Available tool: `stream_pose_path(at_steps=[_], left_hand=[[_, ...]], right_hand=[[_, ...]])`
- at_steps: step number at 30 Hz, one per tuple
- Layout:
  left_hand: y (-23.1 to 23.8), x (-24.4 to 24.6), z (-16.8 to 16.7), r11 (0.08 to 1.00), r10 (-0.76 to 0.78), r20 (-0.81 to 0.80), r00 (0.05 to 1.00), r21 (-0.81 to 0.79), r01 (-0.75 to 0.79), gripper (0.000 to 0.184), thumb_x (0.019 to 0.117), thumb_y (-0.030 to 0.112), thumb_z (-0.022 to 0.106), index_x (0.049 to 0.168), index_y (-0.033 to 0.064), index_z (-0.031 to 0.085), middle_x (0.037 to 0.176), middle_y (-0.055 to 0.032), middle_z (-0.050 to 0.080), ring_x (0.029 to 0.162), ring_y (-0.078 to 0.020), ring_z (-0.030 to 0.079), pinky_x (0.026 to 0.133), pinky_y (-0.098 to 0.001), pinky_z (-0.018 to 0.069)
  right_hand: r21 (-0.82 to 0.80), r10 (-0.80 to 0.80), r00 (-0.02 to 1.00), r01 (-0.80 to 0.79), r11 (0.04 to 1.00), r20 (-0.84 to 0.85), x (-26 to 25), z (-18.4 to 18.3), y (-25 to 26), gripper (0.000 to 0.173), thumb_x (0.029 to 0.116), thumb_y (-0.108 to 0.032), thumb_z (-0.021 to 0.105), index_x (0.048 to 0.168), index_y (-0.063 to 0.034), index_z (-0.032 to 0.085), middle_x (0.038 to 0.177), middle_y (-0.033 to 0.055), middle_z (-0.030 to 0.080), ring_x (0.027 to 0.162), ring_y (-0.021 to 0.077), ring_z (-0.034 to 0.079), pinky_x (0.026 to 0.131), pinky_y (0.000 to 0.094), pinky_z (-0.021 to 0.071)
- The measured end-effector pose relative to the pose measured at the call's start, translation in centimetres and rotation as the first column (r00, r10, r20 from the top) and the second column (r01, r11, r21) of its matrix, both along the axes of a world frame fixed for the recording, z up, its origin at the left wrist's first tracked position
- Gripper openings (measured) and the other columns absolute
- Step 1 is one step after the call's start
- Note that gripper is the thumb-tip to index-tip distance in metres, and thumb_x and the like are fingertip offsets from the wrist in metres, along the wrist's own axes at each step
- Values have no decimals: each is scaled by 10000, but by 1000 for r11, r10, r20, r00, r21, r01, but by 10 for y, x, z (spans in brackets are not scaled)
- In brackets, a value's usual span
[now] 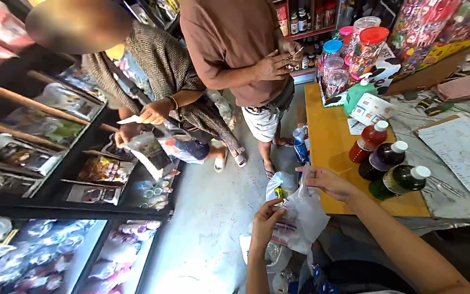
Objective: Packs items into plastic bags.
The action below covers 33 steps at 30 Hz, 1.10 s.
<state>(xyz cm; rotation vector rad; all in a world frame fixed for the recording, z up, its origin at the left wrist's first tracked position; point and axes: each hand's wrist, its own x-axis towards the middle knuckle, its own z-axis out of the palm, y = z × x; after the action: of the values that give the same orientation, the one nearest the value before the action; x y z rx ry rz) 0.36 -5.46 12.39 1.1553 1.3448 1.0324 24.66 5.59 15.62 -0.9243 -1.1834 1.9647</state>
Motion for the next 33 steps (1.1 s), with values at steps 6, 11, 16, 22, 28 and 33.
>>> stream_pose_path(at_steps=[6, 11, 16, 22, 28, 33], left_hand=[[10, 16, -12, 997, -81, 127, 989, 9, 81, 310, 992, 53, 567, 1291, -11, 617, 921, 19, 740, 810, -47, 698, 788, -263, 596], [25, 43, -30, 972, -209, -279, 937, 45, 230, 342, 1044, 154, 552, 1316, -36, 634, 1325, -194, 658, 1232, -278, 637, 1064, -458, 502], [9, 97, 25, 893, -299, -274, 914, 256, 369, 410, 964, 186, 683, 1301, -45, 641, 1367, -198, 627, 1305, -297, 575, 1088, -448, 476], [-3, 153, 28, 915, -286, -287, 914, 201, 350, 484, 921, 198, 754, 1312, -53, 620, 1376, -211, 611, 1301, -319, 570, 1080, -455, 471], [0, 134, -6, 715, 699, -74, 712, 125, -688, 703, 963, 185, 690, 1462, -141, 316, 1435, -321, 461, 1270, -342, 541, 1010, -429, 506], [39, 118, -3, 562, 821, -1, 570, 172, -809, 908, 963, 262, 699, 1588, -65, 127, 1585, -317, 297, 1428, -361, 402, 1131, -453, 413]], right_hand=[[78, -175, 981, 168, 983, 86, 28, 14, -27, 61, 961, 39, 605, 978, 4, 652, 944, 2, 710, 906, 52, 671, 888, 257, 561], [422, -280, 825, 56, 905, 492, 54, 21, -49, 169, 953, -122, 706, 1021, 26, 750, 1028, 140, 703, 984, 192, 664, 932, 363, 540], [499, -260, 725, -132, 857, 637, 63, -2, -79, 145, 916, -81, 732, 980, 48, 749, 993, 209, 704, 957, 341, 679, 901, 502, 550], [442, -210, 739, -131, 887, 640, 92, -11, -100, 97, 880, 42, 710, 969, 67, 741, 996, 215, 713, 965, 341, 694, 903, 490, 562], [397, -177, 711, -154, 905, 681, 146, -26, -113, 136, 876, -88, 788, 901, 40, 750, 906, 177, 699, 873, 299, 680, 829, 453, 570], [368, -149, 695, -178, 913, 704, 172, -41, -123, 122, 864, -72, 793, 890, 41, 752, 912, 185, 709, 882, 311, 690, 835, 466, 570]])
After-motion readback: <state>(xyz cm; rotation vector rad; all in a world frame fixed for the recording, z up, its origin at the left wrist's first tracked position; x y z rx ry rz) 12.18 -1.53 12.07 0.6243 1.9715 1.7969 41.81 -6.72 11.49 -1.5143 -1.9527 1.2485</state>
